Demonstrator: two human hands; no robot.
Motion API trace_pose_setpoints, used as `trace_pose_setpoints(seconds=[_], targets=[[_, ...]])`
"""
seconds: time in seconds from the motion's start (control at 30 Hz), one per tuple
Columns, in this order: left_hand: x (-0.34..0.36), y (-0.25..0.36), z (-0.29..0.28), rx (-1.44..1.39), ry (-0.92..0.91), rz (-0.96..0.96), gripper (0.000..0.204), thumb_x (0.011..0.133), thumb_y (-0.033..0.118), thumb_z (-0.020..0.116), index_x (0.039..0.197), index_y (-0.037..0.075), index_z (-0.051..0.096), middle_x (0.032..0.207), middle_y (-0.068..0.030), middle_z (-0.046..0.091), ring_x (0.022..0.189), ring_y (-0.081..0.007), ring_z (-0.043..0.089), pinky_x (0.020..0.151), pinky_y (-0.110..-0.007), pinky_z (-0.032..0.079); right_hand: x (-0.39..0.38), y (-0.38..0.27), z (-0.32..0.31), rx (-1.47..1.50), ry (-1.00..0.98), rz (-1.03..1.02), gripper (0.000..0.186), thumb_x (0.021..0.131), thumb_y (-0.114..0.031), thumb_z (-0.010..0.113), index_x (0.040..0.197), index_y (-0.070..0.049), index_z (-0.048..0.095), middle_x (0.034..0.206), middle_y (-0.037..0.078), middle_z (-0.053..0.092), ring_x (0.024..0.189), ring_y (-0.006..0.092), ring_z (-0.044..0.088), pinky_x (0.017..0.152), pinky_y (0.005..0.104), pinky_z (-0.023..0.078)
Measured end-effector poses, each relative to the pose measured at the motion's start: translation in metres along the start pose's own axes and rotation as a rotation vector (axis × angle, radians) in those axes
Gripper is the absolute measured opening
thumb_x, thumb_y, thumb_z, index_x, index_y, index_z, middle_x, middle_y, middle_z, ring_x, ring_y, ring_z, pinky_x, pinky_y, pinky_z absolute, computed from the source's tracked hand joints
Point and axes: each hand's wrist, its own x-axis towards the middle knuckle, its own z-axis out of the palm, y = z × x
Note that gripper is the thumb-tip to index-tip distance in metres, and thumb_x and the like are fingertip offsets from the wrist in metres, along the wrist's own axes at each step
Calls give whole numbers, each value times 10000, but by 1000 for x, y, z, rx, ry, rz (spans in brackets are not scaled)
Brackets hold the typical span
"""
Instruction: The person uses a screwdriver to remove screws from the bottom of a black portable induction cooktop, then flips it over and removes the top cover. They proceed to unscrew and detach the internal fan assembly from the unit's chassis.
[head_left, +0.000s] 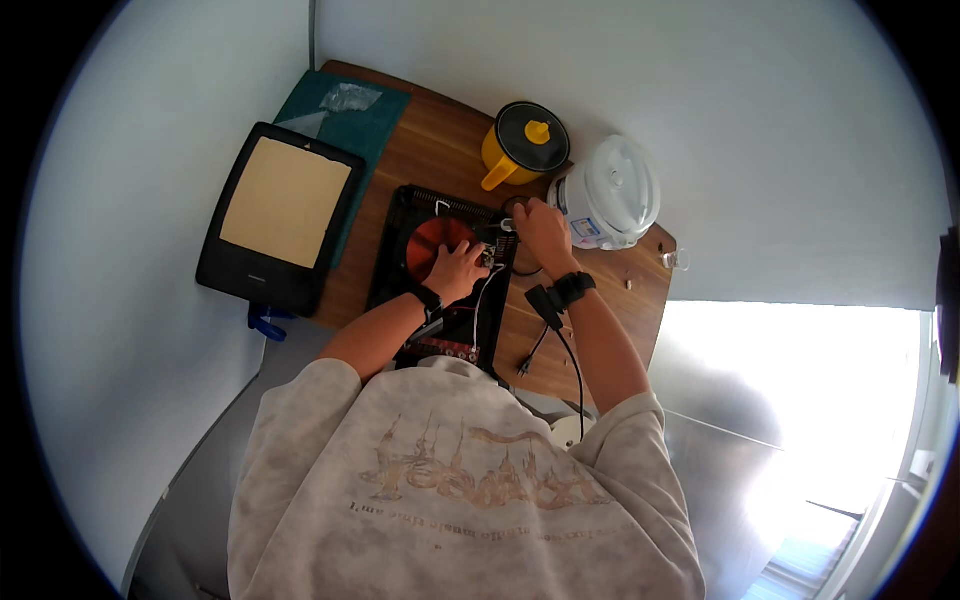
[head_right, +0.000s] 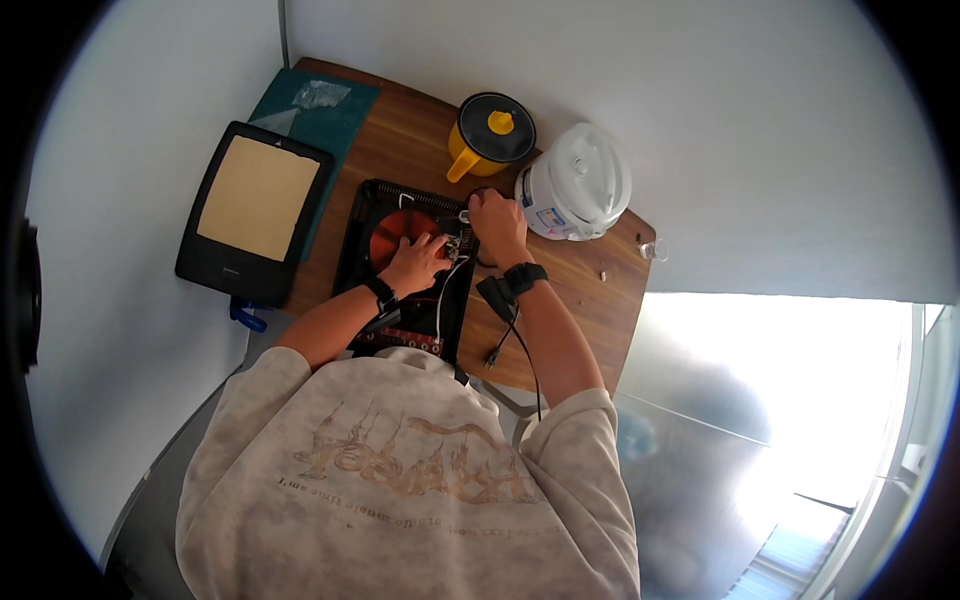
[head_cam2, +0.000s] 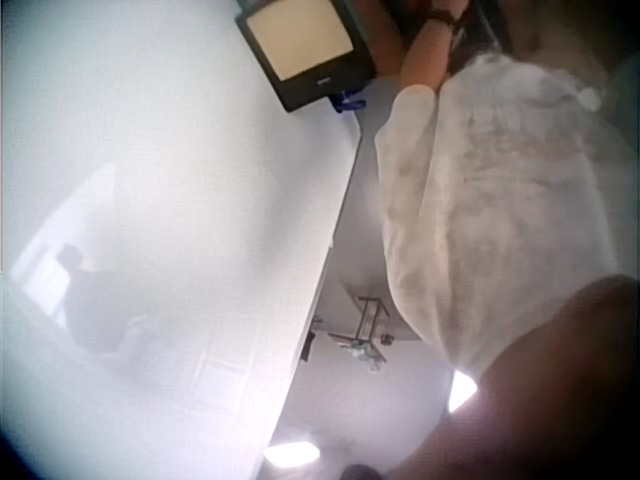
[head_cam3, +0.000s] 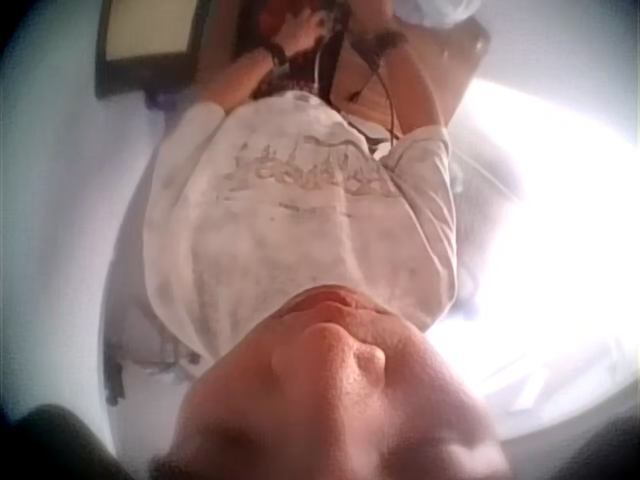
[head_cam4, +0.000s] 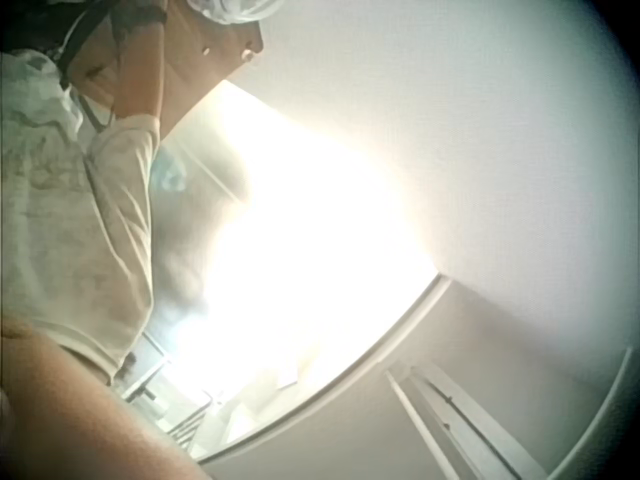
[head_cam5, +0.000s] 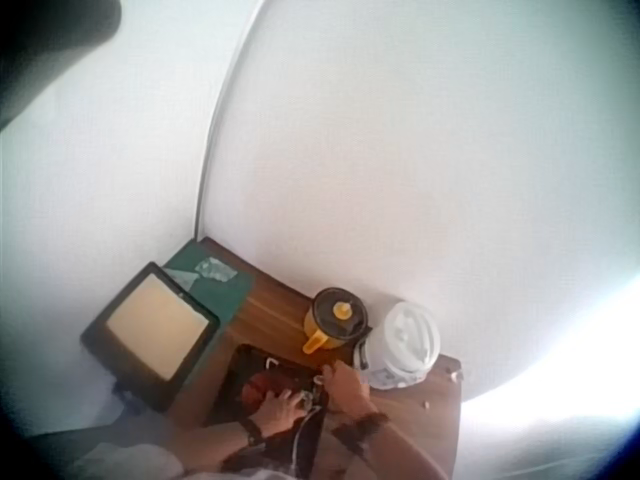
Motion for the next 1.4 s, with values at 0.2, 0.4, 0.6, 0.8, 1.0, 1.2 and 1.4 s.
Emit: trace_pose_setpoints(seconds=[0.2,0.4,0.6,0.8,1.0,1.2,1.4], targets=[[2,0,4,4,0,-9,373,757,195,722,1114,296,682,1470,-56,374,1250,-298,405,850,-520,436,-11,30,-5,154,-11,-66,318,880,-331,623,1034,-53,638,951,208,694,903,411,653,783,485,511],[1,0,2,-5,2,3,378,757,202,730,1120,291,680,1468,-55,371,1252,-296,405,842,-519,440,-32,50,17,253,-5,-143,274,858,-229,666,1066,-59,617,1052,196,624,975,394,609,809,462,491],[0,-1,3,17,26,5,383,742,206,738,1111,292,681,1456,-52,383,1244,-290,410,832,-508,438,-43,46,19,262,92,-247,253,869,-204,657,1072,-58,619,978,190,590,915,406,592,790,473,489],[0,-2,5,8,34,16,379,739,207,735,1103,297,682,1454,-46,386,1229,-284,419,830,-506,437,-43,42,18,253,76,-236,238,870,-198,656,1061,-60,626,980,197,588,925,410,590,786,485,491],[0,-2,7,16,24,8,395,748,217,731,1129,305,680,1477,-41,369,1244,-287,412,842,-508,436,-42,42,22,218,43,-221,248,867,-198,658,1070,-58,628,995,198,587,933,415,591,795,486,496],[1,-2,6,7,3,9,403,750,212,735,1138,306,677,1479,-52,365,1260,-298,402,850,-514,438,-43,37,21,180,42,-224,246,863,-190,659,1071,-63,627,1013,201,577,935,414,593,790,483,504],[0,-2,4,14,13,13,393,747,213,740,1125,296,672,1460,-54,379,1247,-297,407,844,-512,437,-44,20,16,130,30,-297,232,822,-81,667,1050,-62,627,1054,192,504,900,407,602,767,478,523]])
